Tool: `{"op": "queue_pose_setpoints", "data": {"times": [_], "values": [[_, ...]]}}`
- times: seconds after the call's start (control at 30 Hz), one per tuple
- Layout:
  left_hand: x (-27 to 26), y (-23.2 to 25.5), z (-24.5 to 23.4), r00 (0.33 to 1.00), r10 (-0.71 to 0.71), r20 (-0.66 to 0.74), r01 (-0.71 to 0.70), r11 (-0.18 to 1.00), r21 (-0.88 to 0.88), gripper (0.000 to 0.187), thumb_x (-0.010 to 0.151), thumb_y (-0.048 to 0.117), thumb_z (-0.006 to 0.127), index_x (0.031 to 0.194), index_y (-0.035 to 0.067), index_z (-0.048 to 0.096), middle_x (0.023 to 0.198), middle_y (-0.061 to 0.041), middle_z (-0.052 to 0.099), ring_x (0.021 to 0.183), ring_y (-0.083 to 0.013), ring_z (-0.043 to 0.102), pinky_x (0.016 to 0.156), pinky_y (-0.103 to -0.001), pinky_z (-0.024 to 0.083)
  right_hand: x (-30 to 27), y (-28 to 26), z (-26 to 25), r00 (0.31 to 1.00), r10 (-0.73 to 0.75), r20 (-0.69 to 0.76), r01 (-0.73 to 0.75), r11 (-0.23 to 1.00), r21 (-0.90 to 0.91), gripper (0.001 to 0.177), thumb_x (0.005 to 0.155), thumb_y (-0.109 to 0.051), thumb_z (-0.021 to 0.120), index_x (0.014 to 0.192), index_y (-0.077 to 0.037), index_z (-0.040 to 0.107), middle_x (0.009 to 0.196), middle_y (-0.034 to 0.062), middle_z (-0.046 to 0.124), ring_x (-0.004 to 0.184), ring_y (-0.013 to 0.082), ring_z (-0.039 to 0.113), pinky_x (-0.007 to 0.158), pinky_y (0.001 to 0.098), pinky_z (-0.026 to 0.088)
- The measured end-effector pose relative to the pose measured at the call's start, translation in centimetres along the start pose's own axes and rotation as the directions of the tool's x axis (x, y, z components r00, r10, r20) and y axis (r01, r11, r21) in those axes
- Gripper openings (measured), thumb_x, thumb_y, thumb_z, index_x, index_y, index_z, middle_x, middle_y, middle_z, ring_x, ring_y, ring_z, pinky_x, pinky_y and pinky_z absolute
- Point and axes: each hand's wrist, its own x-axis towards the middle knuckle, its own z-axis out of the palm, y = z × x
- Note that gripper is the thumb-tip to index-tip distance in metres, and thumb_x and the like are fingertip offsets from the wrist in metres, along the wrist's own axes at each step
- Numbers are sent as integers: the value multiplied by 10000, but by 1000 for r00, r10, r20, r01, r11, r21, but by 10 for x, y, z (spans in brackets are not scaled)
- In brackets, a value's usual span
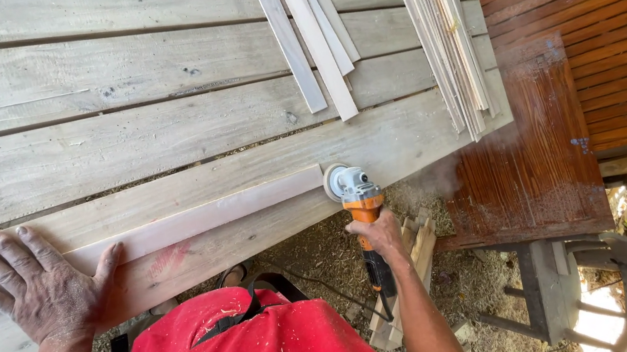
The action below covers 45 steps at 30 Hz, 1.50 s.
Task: Using an angle grinder with a sanding disc to smooth the edges and surfaces of wooden strips.
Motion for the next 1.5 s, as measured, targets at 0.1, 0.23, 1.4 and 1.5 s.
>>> {"op": "queue_pose_setpoints", "data": {"times": [0.1,0.23,1.4,1.5], "values": [[-1,-1,-1,1000,-5,1,5,1000,-11,1356,868,1000,234,1630,-121,203,1698,-400,114,1612,-503,-39,1208,-688,-121,-4,-1,-2,1000,28,-12,-27,998,57,566,599,-379,814,1040,-65,649,852,95,666,728,221,652,674,405,568],[0,0,2,1000,-7,-2,7,1000,-7,1348,861,996,232,1632,-109,194,1698,-385,101,1606,-487,-50,1204,-677,-130,-1,-14,3,999,45,-6,-45,999,7,593,629,-393,817,1078,-49,639,902,102,676,757,213,664,696,394,583],[-1,-26,24,990,-97,104,89,993,80,1349,734,1041,174,1643,53,48,1717,-240,-41,1595,-376,-100,1257,-546,-98,15,-51,-13,956,-221,193,256,949,-182,738,611,-296,836,1272,-62,606,1108,140,742,999,263,741,918,397,602],[9,-22,45,994,-73,76,68,996,61,1311,774,1017,239,1633,45,50,1689,-279,-22,1577,-395,-42,1242,-524,-2,30,-20,-35,970,-192,152,216,963,-163,733,598,-308,853,1248,-52,633,1083,147,747,981,268,738,894,395,589]]}}
